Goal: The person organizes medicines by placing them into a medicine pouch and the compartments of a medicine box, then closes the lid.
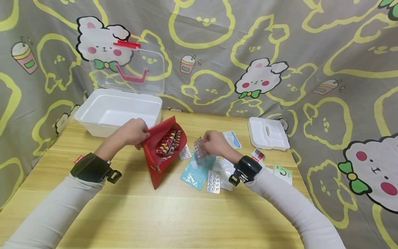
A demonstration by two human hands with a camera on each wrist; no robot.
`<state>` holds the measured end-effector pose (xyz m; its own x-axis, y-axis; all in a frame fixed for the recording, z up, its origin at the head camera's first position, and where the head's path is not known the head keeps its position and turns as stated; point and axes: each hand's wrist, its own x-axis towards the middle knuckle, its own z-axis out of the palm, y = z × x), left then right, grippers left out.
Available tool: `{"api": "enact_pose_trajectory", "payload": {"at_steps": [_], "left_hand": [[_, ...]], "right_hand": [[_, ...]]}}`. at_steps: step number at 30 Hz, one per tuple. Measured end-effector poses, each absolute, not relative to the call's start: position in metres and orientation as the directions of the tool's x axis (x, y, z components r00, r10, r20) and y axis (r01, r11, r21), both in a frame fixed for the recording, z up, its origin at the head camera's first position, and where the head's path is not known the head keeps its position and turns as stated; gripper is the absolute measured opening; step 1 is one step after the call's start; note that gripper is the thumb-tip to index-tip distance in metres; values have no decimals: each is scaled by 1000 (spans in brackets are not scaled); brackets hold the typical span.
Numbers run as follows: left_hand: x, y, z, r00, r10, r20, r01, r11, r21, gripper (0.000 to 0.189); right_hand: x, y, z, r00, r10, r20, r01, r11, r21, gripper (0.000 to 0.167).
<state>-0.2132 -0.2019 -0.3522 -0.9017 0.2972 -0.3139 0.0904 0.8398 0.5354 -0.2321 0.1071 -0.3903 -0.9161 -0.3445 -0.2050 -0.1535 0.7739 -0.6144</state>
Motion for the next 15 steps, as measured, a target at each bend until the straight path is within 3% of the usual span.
{"api": "enact_pose_trajectory", "payload": {"at_steps": [15], "left_hand": [[-209,-203,-352,-908,268,-323,45,827,560,32]], "right_hand": [[-247,56,-370,-922,-361,-141,-143,655,-742,14]]}}
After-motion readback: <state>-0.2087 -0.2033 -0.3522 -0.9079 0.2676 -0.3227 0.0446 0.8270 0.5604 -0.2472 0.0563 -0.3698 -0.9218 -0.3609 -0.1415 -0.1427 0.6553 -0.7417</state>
